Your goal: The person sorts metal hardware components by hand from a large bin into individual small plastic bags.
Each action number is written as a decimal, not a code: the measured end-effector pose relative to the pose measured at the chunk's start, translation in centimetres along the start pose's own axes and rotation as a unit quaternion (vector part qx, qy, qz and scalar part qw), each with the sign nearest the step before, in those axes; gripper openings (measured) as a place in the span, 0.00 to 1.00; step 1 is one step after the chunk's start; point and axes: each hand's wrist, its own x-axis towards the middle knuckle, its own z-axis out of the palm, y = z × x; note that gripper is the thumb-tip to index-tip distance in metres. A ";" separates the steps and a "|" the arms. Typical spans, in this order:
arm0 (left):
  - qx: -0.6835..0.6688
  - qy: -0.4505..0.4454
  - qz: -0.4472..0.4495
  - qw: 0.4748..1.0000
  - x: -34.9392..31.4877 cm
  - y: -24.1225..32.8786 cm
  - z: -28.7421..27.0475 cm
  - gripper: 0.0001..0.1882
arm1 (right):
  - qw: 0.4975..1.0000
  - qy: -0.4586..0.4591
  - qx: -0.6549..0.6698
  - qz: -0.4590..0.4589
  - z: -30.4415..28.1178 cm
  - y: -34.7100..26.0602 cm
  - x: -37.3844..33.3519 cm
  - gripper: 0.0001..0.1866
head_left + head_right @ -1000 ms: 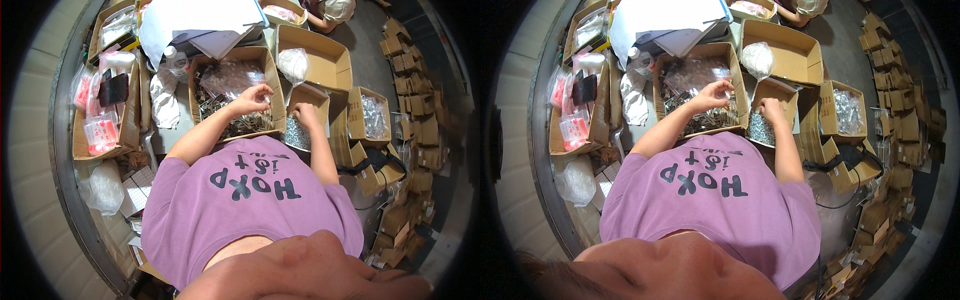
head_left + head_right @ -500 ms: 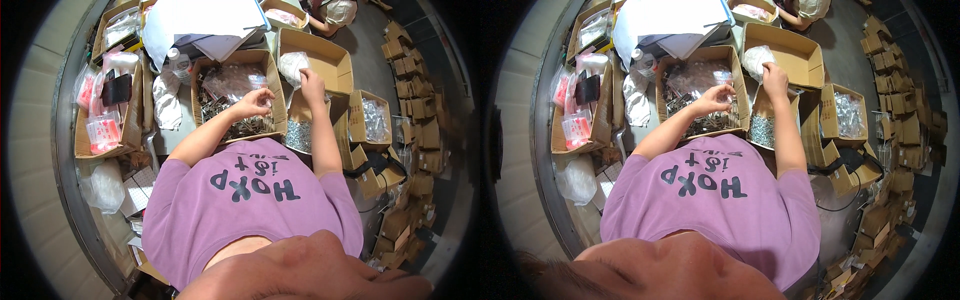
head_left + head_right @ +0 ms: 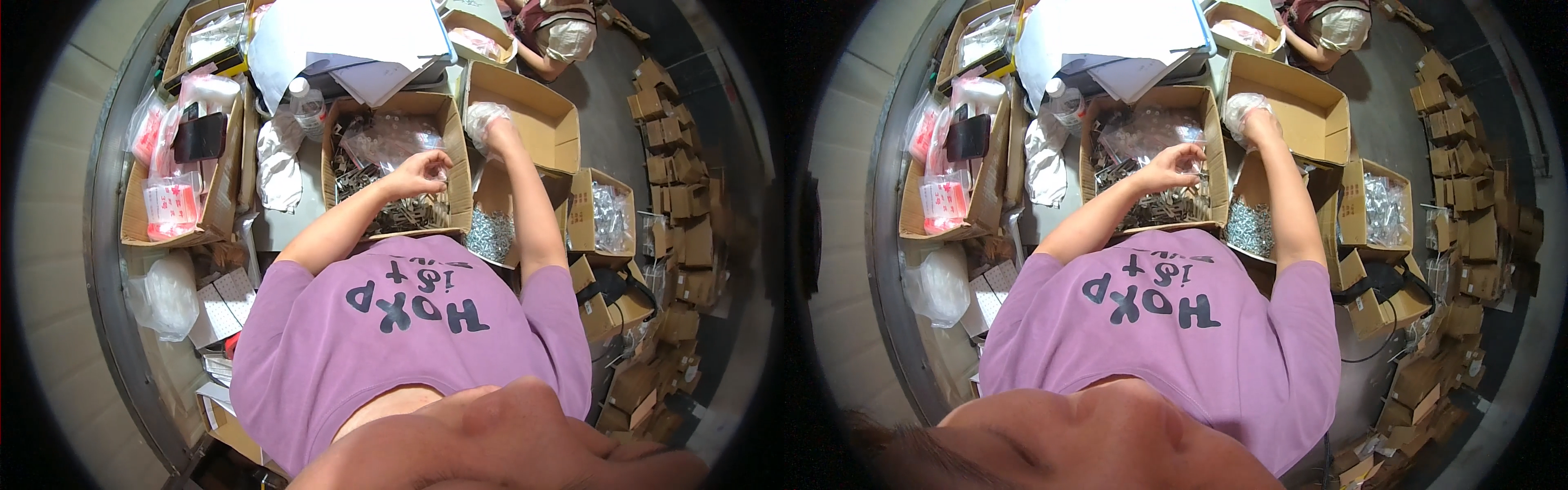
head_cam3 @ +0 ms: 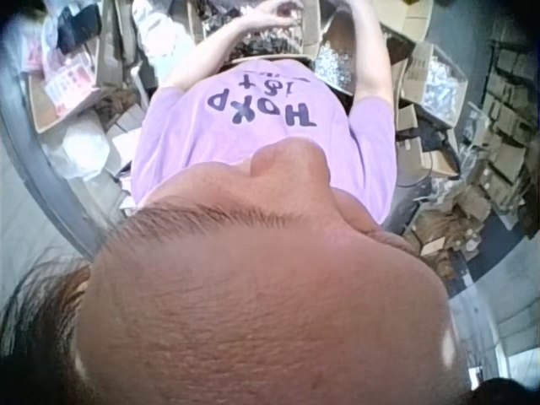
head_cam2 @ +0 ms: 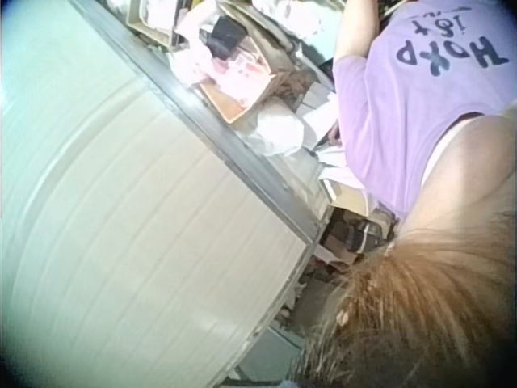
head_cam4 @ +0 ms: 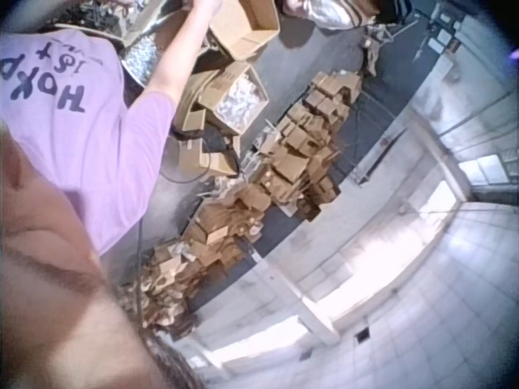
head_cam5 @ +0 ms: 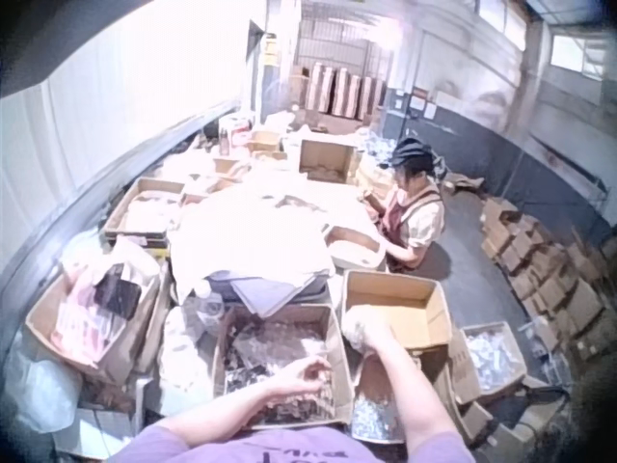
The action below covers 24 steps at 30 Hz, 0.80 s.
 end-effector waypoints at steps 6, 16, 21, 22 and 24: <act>0.016 -0.001 -0.007 1.000 0.1 0.2 0.2 0.23 | 0.998 -0.018 -0.065 0.002 0.9 0.9 1.0 0.12; -0.014 0.003 -0.005 1.000 0.2 -0.2 0.1 0.21 | 0.978 0.173 0.118 0.027 -2.8 0.4 -3.3 0.08; 0.039 -0.004 -0.022 0.999 0.0 0.1 0.3 0.22 | 0.957 0.224 0.185 0.021 -3.3 0.1 -5.8 0.09; 0.038 0.000 -0.024 0.999 -0.1 0.1 0.2 0.22 | 0.938 0.238 0.252 0.018 -3.9 -0.5 -6.9 0.08; 0.021 -0.008 -0.015 1.000 0.0 0.1 0.3 0.22 | 0.914 0.250 0.319 0.018 -4.7 -2.0 -9.2 0.08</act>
